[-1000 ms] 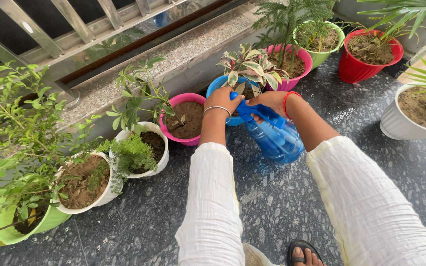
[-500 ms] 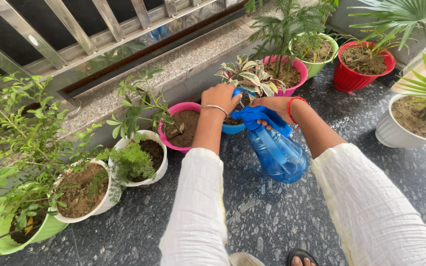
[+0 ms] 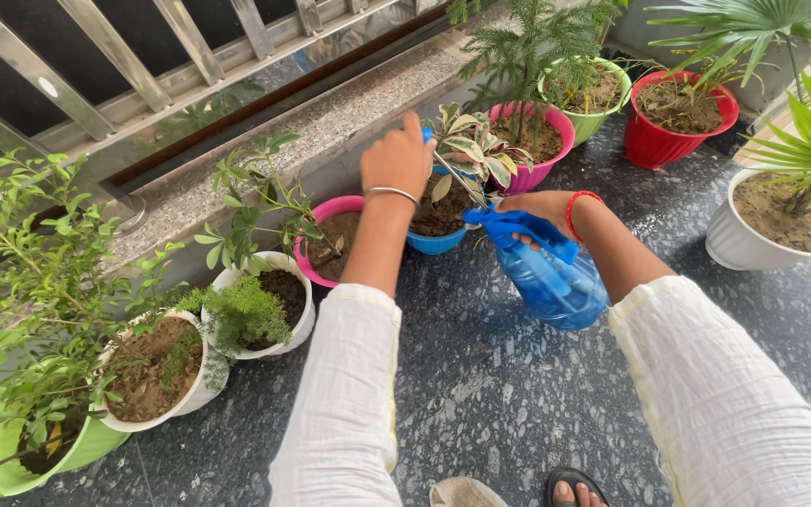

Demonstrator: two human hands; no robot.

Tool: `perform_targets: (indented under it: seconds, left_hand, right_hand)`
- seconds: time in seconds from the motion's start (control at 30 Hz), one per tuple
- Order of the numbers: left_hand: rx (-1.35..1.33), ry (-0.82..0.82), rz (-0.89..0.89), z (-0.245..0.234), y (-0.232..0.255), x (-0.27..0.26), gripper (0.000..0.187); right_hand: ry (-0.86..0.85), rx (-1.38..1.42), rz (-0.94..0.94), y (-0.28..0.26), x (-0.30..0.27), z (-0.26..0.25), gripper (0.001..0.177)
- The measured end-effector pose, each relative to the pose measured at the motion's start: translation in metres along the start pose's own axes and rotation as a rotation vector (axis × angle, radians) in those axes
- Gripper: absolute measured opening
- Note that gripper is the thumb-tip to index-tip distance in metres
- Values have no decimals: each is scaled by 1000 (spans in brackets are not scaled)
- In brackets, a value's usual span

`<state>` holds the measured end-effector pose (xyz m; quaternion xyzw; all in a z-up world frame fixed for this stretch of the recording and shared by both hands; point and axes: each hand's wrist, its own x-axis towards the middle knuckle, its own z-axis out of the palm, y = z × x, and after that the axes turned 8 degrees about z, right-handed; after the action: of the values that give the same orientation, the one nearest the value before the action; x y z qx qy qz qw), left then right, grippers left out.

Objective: The person uses a blue spray bottle to water several potted plants arranged on a tiled floor. They systematically move from one pot to the next, spraying water onto the soil and leaves of each plant.

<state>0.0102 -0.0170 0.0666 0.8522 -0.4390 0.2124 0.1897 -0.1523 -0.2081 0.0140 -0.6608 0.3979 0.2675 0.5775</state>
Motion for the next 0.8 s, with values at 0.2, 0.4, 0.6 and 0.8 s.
perform_targets:
  seconds: [0.2,0.4,0.6,0.8]
  left_hand:
    - [-96,-305,134,53,46,-15,37]
    - [-186,-420,125,66,77,-27,28]
    - [-321,-337,138,62,51,-28,35]
    - [-426,-410,-151,64,2,-38,51]
  right_hand:
    - [78,38,15,4,7,-7,48]
    - [118,166,-23,5,4,-5,43]
    - [88,153,-117,-3,7,-12,38]
    - [-26,149,-199,-13,12,3,36]
